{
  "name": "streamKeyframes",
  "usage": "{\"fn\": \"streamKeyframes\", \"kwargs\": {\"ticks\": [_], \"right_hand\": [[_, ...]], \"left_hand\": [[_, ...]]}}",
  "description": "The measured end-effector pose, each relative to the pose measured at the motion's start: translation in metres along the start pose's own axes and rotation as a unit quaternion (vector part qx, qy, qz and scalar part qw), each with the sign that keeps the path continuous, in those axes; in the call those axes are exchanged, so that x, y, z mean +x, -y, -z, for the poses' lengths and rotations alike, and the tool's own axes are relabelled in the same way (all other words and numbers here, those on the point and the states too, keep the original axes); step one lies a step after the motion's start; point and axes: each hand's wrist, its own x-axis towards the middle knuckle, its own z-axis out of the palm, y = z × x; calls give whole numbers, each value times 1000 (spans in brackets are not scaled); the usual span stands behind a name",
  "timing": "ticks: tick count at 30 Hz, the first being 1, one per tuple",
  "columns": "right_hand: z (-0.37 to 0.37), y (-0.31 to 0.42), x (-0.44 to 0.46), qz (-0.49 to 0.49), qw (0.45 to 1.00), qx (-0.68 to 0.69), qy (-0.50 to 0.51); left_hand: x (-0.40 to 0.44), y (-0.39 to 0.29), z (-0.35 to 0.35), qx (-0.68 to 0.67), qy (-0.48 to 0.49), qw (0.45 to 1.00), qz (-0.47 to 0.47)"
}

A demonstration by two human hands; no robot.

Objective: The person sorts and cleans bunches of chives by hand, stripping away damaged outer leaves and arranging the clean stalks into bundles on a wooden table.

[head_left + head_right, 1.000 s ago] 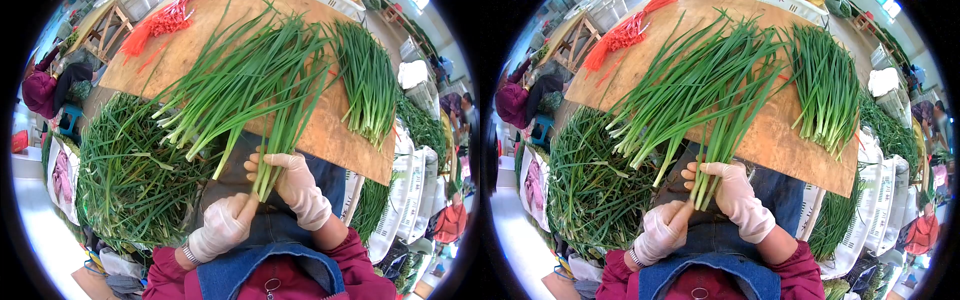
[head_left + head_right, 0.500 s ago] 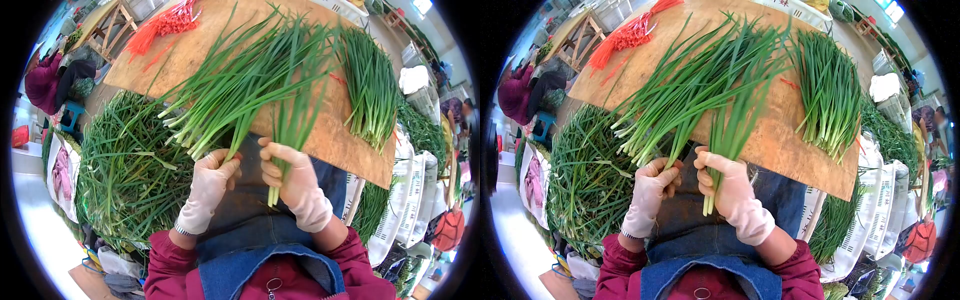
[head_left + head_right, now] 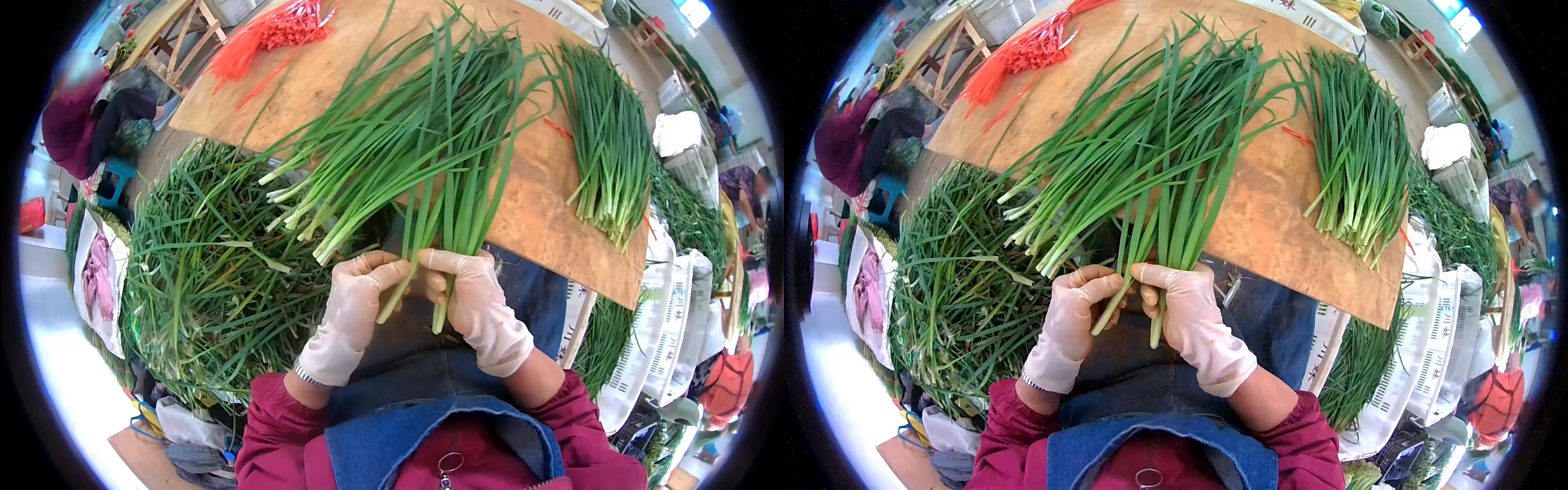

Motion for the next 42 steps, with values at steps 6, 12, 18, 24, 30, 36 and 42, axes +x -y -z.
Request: {"fn": "streamKeyframes", "kwargs": {"ticks": [6, 12, 18, 24, 30, 36, 42], "right_hand": [[4, 0, 4, -11, 1000, 8, 0], [6, 4, 4, -18, 999, 39, 8], [7, 4, 4, -58, 994, 95, 4], [-1, 8, 2, -92, 981, 153, 79], [4, 9, 4, -69, 974, 163, 139], [-12, 7, -6, 30, 995, 76, 51], [3, 3, 3, 3, 998, 41, 45]], "left_hand": [[3, 6, 4, -7, -13, 1000, -25], [-38, -20, 39, 169, -52, 983, -46], [-98, 6, 186, 710, -203, 672, -63], [-58, -8, 97, 555, -227, 688, -409], [-5, -14, 31, 576, -203, 673, -417], [-31, 15, 3, 486, -135, 678, -535], [-41, 17, 6, 452, 20, 755, -474]]}}
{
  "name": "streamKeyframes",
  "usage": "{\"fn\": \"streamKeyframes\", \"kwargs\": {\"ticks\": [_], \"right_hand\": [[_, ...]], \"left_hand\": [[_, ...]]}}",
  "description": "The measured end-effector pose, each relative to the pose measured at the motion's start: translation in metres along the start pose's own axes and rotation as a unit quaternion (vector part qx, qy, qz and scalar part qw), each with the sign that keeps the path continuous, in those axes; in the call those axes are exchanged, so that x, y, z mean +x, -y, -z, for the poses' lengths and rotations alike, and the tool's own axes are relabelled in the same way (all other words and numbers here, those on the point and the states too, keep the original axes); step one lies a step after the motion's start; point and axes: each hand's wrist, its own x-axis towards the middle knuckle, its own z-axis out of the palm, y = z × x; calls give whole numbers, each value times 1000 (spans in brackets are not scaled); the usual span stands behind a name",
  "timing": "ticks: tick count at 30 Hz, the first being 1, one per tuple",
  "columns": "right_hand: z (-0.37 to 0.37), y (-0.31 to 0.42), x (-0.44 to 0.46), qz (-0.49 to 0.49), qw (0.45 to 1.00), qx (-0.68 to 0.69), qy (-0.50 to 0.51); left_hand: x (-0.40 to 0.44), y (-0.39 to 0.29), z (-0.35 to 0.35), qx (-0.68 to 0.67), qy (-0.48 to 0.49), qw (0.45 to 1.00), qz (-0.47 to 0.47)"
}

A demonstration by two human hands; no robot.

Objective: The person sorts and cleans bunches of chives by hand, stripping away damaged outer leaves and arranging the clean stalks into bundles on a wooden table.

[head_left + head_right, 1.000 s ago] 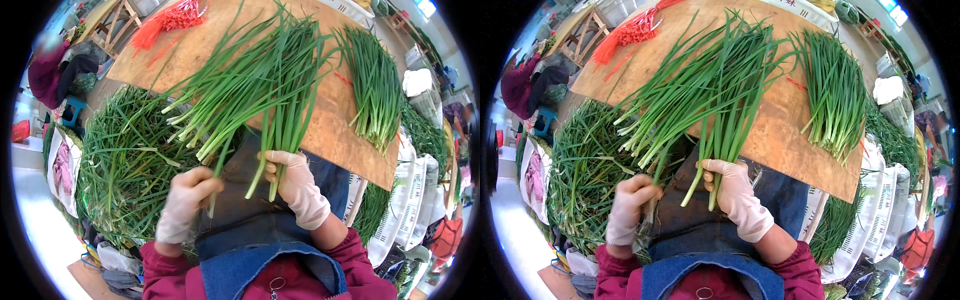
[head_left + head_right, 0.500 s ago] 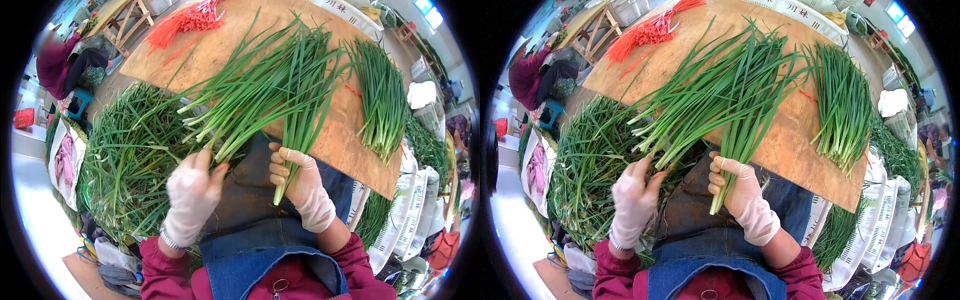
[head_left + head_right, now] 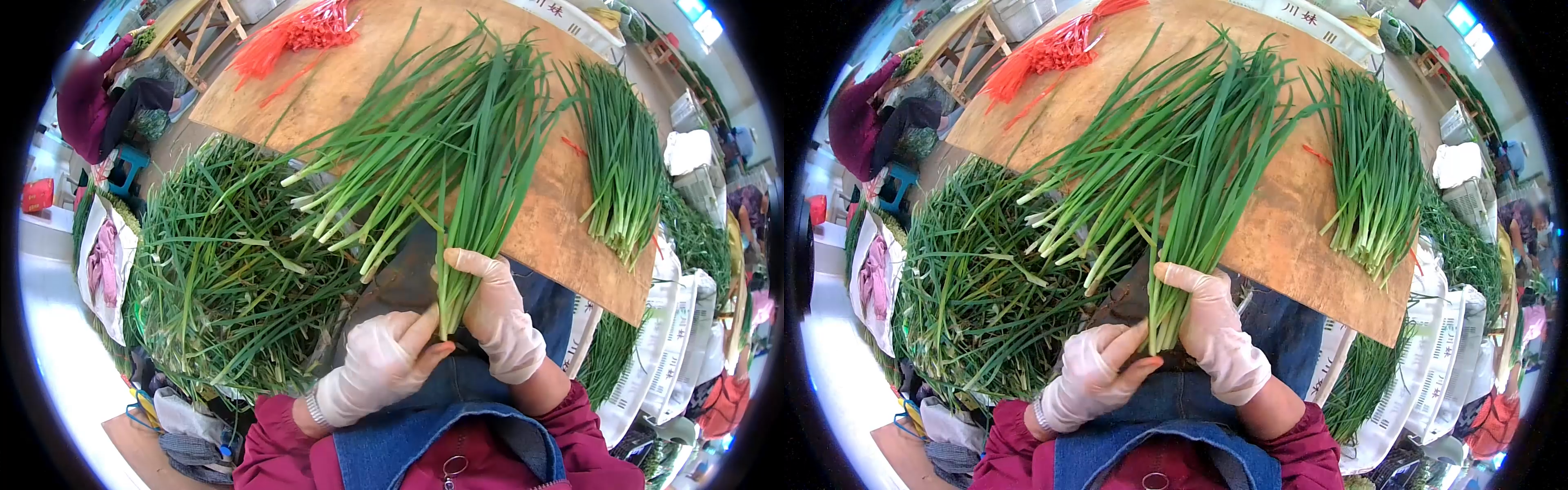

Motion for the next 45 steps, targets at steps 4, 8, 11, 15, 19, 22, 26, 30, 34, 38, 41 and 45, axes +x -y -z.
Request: {"fn": "streamKeyframes", "kwargs": {"ticks": [4, 8, 11, 15, 19, 22, 26, 30, 34, 38, 41, 45], "right_hand": [[3, 0, 2, -28, 999, 32, -26], [2, 1, 2, -31, 999, 14, -34], [5, 1, 0, -24, 999, 27, -22], [15, 5, -4, -55, 996, 71, 20], [14, 21, -17, -59, 991, 100, 62], [7, 33, -31, -26, 991, 106, 82], [12, 37, -38, 15, 985, 135, 108], [15, 25, -23, -34, 988, 126, 85], [15, 8, -7, -107, 973, 164, 125], [10, 11, -8, -110, 967, 181, 138], [10, 9, -11, -88, 966, 182, 161], [3, 26, -23, -30, 967, 155, 202]], "left_hand": [[-4, 9, 13, -212, -29, 954, 212], [9, 31, -5, -196, -133, 942, 237], [46, 24, 0, 58, -128, 987, 82], [84, 43, -16, 257, -44, 965, -14], [105, 59, 8, 173, -108, 978, -52], [109, 24, 67, -85, -349, 931, 72], [57, 16, 152, 122, -565, 798, 171], [-27, 77, 197, 666, -239, 699, 107], [1, 45, 92, 301, -171, 936, 57], [42, 34, 28, 329, -68, 936, 107], [53, 58, 11, 304, -90, 941, 116], [15, 58, 57, 169, -291, 937, 94]]}}
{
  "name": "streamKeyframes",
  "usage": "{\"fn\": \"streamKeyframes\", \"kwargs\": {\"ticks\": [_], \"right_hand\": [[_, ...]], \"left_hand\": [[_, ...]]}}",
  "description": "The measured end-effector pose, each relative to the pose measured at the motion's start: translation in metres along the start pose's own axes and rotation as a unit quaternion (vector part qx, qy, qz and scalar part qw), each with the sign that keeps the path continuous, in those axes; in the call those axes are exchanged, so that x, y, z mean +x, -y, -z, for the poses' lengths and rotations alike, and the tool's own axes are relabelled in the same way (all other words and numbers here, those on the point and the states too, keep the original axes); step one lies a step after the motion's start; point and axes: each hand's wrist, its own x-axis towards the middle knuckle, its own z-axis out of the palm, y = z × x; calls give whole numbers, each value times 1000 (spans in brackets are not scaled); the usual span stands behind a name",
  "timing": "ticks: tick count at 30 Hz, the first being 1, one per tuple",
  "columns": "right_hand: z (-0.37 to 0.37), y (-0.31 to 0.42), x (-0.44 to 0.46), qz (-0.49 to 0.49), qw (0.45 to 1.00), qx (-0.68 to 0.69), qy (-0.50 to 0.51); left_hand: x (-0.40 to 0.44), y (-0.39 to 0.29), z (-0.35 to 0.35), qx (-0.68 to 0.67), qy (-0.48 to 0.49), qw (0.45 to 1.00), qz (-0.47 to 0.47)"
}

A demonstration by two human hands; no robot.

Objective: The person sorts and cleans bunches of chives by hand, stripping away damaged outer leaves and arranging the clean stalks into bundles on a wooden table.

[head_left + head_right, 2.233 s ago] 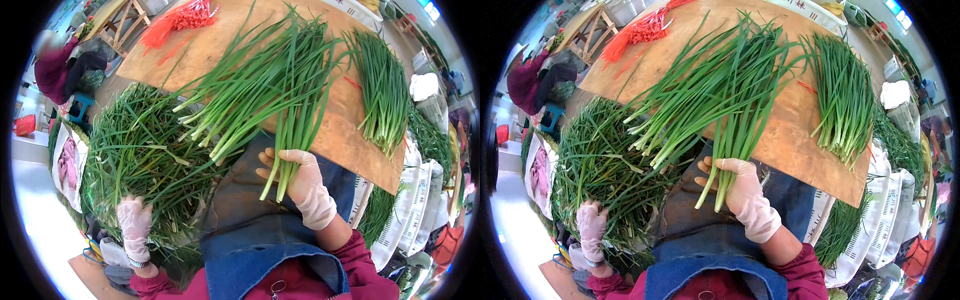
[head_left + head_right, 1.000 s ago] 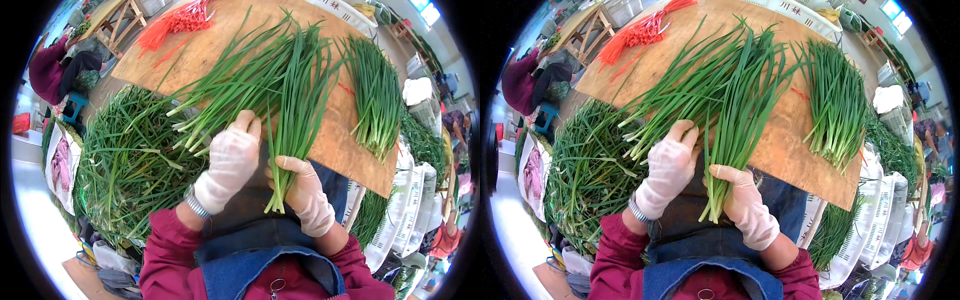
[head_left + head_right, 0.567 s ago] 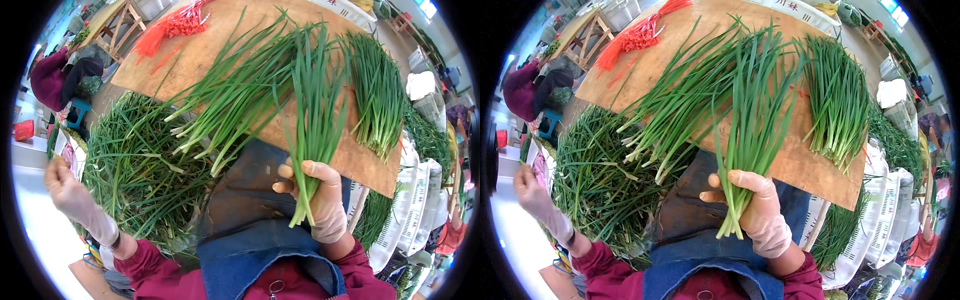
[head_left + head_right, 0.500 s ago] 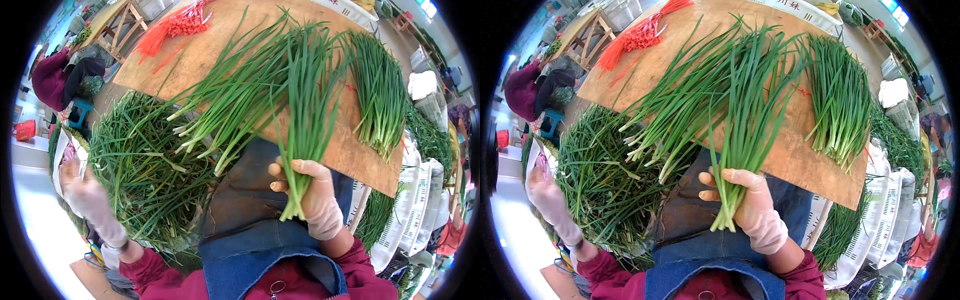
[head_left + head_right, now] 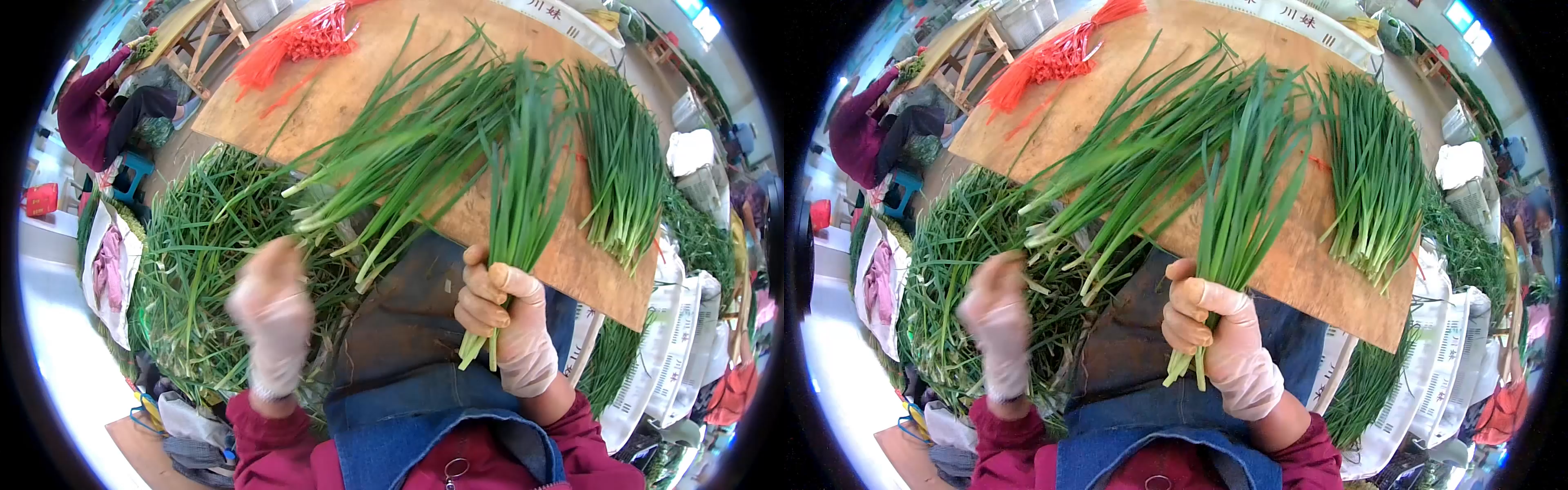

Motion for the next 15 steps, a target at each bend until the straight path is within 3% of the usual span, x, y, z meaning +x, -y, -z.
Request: {"fn": "streamKeyframes", "kwargs": {"ticks": [2, 4, 5, 7, 10, 12, 14, 15], "right_hand": [[4, 0, 8, 6, 1000, 15, 14], [11, -3, 17, 0, 999, 36, 24], [14, -6, 20, -10, 999, 39, 9], [17, -10, 23, -29, 998, 41, -23], [19, -13, 24, -28, 997, 22, -63], [18, -14, 25, -26, 997, 7, -79], [17, -13, 24, -21, 995, -4, -95], [16, -13, 25, -20, 994, -14, -110]], "left_hand": [[-7, 11, 51, -46, -86, 969, 227], [-25, 52, 95, 70, -116, 953, 269], [-36, 69, 110, 249, -76, 937, 232], [-52, 69, 115, 431, 57, 886, 162], [-53, 27, 72, 240, 83, 967, 28], [-48, -4, 34, 74, 130, 988, 39], [-36, -21, 1, 81, 133, 985, -73], [-29, -30, -11, 71, 140, 984, -85]]}}
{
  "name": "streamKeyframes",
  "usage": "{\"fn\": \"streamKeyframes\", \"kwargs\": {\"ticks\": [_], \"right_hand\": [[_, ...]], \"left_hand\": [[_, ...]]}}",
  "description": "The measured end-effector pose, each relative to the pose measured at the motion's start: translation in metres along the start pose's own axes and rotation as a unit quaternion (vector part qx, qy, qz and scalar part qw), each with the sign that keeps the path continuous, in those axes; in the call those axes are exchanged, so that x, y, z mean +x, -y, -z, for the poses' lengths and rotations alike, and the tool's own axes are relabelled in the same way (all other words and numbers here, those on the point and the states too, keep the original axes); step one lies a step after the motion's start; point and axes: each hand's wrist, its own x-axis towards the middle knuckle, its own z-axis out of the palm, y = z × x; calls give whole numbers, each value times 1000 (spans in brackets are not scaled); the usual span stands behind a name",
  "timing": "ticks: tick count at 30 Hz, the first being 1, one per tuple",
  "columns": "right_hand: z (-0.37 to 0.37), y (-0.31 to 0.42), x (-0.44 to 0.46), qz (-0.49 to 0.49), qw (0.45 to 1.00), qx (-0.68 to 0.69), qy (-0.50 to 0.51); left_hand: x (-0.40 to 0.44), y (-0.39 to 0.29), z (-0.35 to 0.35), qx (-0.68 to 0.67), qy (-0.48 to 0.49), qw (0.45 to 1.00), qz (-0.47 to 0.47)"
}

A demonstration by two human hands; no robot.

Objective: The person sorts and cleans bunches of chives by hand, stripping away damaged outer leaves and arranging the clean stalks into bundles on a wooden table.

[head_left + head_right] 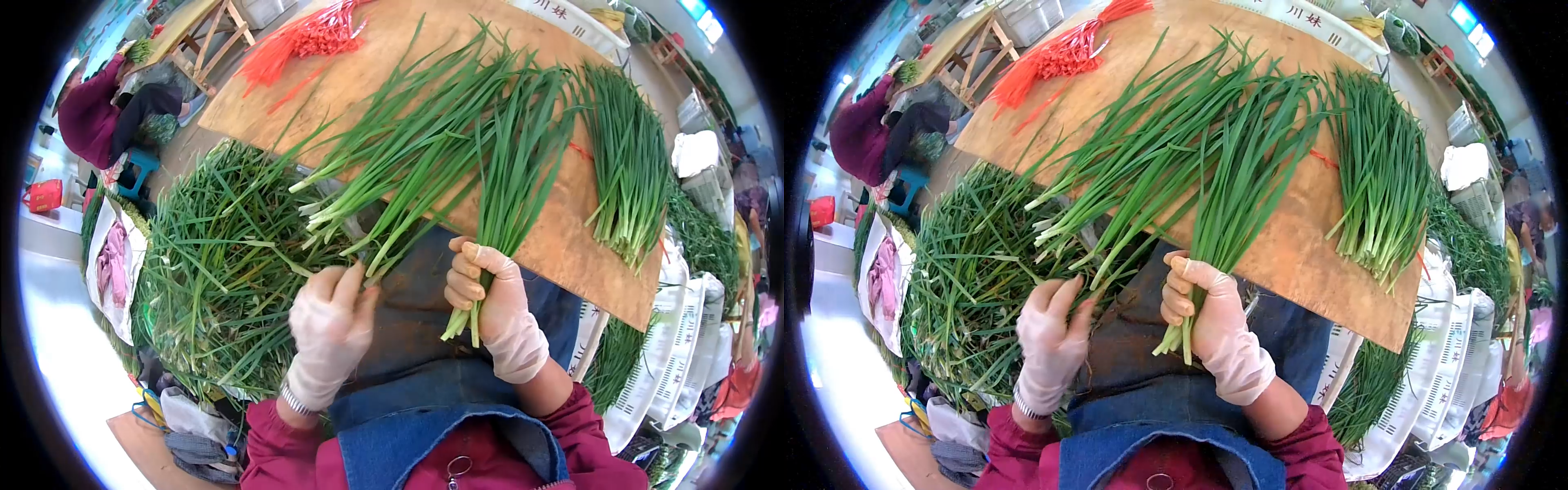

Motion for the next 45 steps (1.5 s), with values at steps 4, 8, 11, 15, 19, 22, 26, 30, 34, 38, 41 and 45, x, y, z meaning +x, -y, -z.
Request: {"fn": "streamKeyframes", "kwargs": {"ticks": [4, 8, 11, 15, 19, 22, 26, 30, 34, 38, 41, 45], "right_hand": [[2, -4, 4, 5, 999, -25, -45], [-2, -7, 4, 16, 994, -64, -89], [-6, -12, 4, 20, 991, -76, -109], [-19, -12, 0, 56, 980, -125, -141], [-17, -10, -1, 47, 975, -176, -128], [-16, -5, -1, 72, 975, -167, -125], [-11, 7, -2, 54, 989, -102, -92], [-4, 6, -1, 38, 995, -74, -50], [-2, 5, -1, 36, 995, -72, -56], [-9, 5, -6, 34, 997, -35, -58], [-8, 7, -5, 22, 999, -21, -36], [-13, 3, -2, 54, 992, -92, -69]], "left_hand": [[13, -1, -26, 25, 76, 995, 53], [3, 1, -32, -119, 13, 985, 124], [2, -9, -22, -109, 9, 990, 84], [2, -28, -15, -55, 25, 996, -59], [-4, -31, -13, -42, 80, 989, -118], [-12, -14, 8, 3, 74, 986, -150], [-47, 53, 83, 63, 143, 985, 72], [-102, 117, 128, 389, 258, 869, 161], [-51, 62, 64, 173, 99, 976, 86], [-3, 14, 1, 71, 48, 996, -35], [15, 11, -39, 57, 73, 995, -20], [9, 17, -60, -160, 22, 981, 106]]}}
